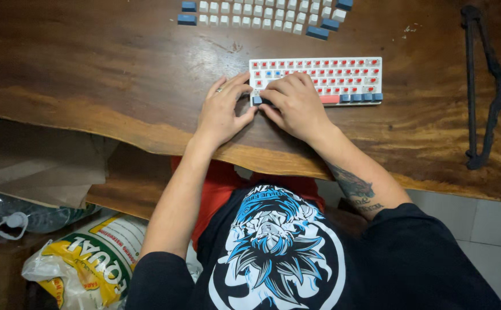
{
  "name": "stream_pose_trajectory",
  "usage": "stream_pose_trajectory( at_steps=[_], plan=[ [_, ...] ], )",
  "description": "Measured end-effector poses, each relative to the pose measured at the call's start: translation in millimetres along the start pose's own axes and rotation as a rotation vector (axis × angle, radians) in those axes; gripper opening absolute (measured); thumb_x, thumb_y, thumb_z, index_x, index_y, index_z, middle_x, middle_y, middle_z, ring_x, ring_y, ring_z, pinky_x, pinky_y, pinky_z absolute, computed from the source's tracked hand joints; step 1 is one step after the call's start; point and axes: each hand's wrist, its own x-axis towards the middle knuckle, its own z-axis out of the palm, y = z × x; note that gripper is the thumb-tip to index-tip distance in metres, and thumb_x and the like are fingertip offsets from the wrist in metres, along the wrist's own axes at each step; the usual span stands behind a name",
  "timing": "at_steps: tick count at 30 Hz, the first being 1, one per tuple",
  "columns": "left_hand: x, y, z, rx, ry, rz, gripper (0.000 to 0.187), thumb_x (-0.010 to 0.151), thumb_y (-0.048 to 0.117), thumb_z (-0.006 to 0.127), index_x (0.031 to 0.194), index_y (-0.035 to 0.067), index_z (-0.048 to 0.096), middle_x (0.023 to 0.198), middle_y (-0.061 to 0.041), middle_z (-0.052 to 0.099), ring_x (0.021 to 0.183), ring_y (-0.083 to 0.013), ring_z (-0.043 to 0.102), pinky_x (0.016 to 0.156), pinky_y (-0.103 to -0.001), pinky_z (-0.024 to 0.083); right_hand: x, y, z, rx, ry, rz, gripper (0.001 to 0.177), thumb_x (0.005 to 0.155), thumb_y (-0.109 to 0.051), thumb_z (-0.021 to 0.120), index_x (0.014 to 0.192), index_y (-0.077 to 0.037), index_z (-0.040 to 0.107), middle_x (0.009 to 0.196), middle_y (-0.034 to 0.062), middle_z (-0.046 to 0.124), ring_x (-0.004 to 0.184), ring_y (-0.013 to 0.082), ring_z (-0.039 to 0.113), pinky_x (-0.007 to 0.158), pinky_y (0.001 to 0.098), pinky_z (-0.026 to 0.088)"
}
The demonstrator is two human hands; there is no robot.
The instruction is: The person assembles a mechanical keyboard by placing keycaps onto the keyboard base. They pick up individual keycaps from a pile on the table and press them into place on the switches, working across the keyboard layout.
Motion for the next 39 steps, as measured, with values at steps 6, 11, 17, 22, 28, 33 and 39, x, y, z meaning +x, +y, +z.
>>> stream_pose_trajectory(
  at_steps=[6, 11, 17, 22, 28, 33, 39],
  plan=[
    [-1, -1, 0, -0.003, 0.005, -0.005, 0.035, 0.086, 0.023, 0.080, 0.116, 0.008, 0.068, 0.143, -0.012, 0.063, 0.136, -0.0272, 0.058, 0.118, -0.050, 0.039, 6, -3, -4, -0.040, -0.036, -0.025, 0.024, 0.089, -0.025, 0.080, 0.107, -0.011, 0.073, 0.107, 0.0044, 0.069, 0.103, 0.0258, 0.062, 0.098, 0.0430, 0.043],
    [-2, -2, 1, -0.002, 0.021, 0.023, 0.036, 0.084, 0.023, 0.080, 0.114, 0.007, 0.069, 0.141, -0.014, 0.063, 0.134, -0.0289, 0.058, 0.116, -0.049, 0.040, 14, -4, -4, -0.052, -0.080, -0.030, 0.023, 0.085, -0.024, 0.079, 0.101, -0.010, 0.070, 0.101, 0.0062, 0.067, 0.101, 0.0276, 0.062, 0.095, 0.0425, 0.046],
    [-3, -1, 0, 0.000, 0.077, 0.091, 0.031, 0.086, 0.022, 0.079, 0.112, 0.008, 0.070, 0.138, -0.014, 0.064, 0.130, -0.0296, 0.059, 0.114, -0.048, 0.043, 24, -1, -4, -0.037, -0.154, -0.001, 0.026, 0.081, -0.027, 0.079, 0.095, -0.009, 0.067, 0.095, 0.0107, 0.064, 0.097, 0.0323, 0.062, 0.087, 0.0456, 0.048],
    [-5, 3, -3, -0.061, 0.083, 0.047, 0.027, 0.087, 0.018, 0.077, 0.112, 0.008, 0.071, 0.132, -0.009, 0.068, 0.122, -0.0279, 0.065, 0.101, -0.044, 0.051, 27, -2, -5, -0.037, -0.176, 0.004, 0.028, 0.081, -0.027, 0.079, 0.095, -0.006, 0.067, 0.095, 0.0118, 0.063, 0.093, 0.0338, 0.063, 0.082, 0.0458, 0.050],
    [-4, 7, -5, -0.067, 0.109, 0.058, 0.026, 0.086, 0.016, 0.078, 0.110, 0.008, 0.072, 0.124, -0.006, 0.071, 0.115, -0.0261, 0.067, 0.094, -0.041, 0.054, 30, -4, -8, -0.023, -0.193, 0.008, 0.027, 0.082, -0.026, 0.079, 0.096, -0.006, 0.067, 0.095, 0.0116, 0.064, 0.091, 0.0333, 0.063, 0.080, 0.0446, 0.052],
    [-3, 8, -6, -0.064, 0.106, 0.062, 0.027, 0.085, 0.015, 0.079, 0.110, 0.008, 0.071, 0.119, -0.005, 0.072, 0.109, -0.0261, 0.069, 0.091, -0.041, 0.054, 30, -10, -11, -0.045, -0.198, 0.046, 0.026, 0.083, -0.026, 0.077, 0.096, -0.007, 0.066, 0.095, 0.0111, 0.064, 0.091, 0.0330, 0.064, 0.075, 0.0448, 0.053],
    [-3, 10, -7, -0.080, 0.120, 0.063, 0.032, 0.087, 0.014, 0.078, 0.117, 0.009, 0.068, 0.119, -0.006, 0.072, 0.107, -0.0274, 0.069, 0.090, -0.041, 0.055, 31, -11, -15, 0.017, -0.217, 0.127, 0.026, 0.085, -0.025, 0.076, 0.100, -0.007, 0.066, 0.098, 0.0105, 0.064, 0.086, 0.0328, 0.067, 0.068, 0.0451, 0.053]
  ],
)
